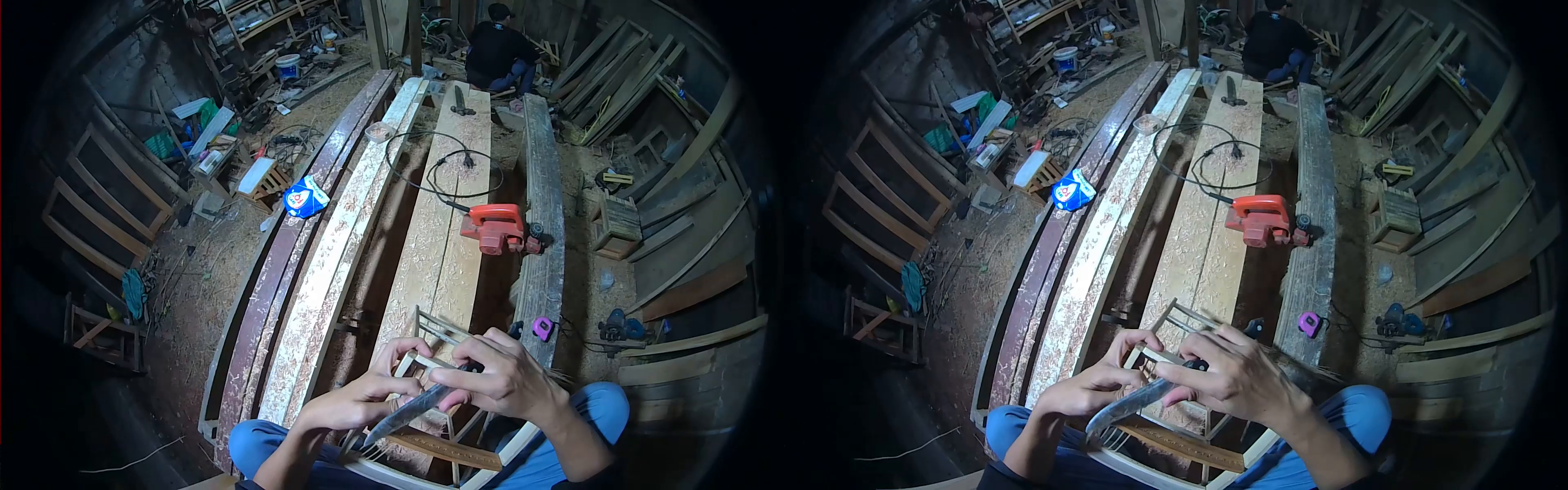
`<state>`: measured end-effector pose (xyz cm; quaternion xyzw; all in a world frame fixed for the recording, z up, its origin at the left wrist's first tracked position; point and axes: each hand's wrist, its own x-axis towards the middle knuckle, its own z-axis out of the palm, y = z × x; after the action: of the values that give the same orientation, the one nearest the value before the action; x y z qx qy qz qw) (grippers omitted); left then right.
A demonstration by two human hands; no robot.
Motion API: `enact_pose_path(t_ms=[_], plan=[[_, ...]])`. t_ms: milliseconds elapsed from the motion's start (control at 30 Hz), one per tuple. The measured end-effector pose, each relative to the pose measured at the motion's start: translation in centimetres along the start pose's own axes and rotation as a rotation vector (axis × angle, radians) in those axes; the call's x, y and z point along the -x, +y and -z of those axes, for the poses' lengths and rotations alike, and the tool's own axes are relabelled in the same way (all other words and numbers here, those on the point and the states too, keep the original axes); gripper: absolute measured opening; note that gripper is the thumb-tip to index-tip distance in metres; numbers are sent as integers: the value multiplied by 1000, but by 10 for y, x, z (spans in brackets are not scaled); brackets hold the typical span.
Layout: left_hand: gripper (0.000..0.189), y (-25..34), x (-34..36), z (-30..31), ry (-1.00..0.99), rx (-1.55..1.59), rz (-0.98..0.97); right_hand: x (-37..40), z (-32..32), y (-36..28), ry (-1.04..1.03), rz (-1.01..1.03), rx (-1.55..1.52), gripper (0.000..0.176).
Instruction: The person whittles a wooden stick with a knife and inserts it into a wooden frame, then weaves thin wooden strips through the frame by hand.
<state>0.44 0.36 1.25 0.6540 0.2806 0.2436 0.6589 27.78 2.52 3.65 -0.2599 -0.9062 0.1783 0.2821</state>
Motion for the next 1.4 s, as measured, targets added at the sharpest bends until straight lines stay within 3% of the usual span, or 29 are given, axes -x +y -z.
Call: enact_pose_path(t_ms=[67,133,167,333,433,633,1067,1100,1133,1200,1300,1400], plan=[[21,1,1,-2,10,-28,-14,-2,-1,-3,32,-61,-5,44],[25,6,5,-7,17,188,170,0,-2,8,96,-118,94,44],[29,10,2,-4,-112,26,241,1,-2,11,159,-174,194,44],[27,0,0,-8,65,51,16,0,-6,2,209,-157,38,48],[23,-2,0,-2,-1,41,42,-3,-1,-1,75,-15,6,51],[26,1,2,-3,-9,78,31,-3,2,1,-35,67,36,51],[17,-2,4,-3,-25,-93,2,2,-12,-7,32,19,55,56],[28,-4,6,-4,-22,-149,-34,2,-13,-9,72,-102,26,56],[65,1,10,-9,-47,200,304,2,-14,-11,114,-223,-3,57],[89,11,0,-20,-11,408,265,1,-7,-9,114,-212,56,60],[83,10,0,-10,45,127,260,-2,-6,-13,180,-150,76,62],[75,-1,5,-8,28,302,313,0,-3,-15,143,-155,156,58]])
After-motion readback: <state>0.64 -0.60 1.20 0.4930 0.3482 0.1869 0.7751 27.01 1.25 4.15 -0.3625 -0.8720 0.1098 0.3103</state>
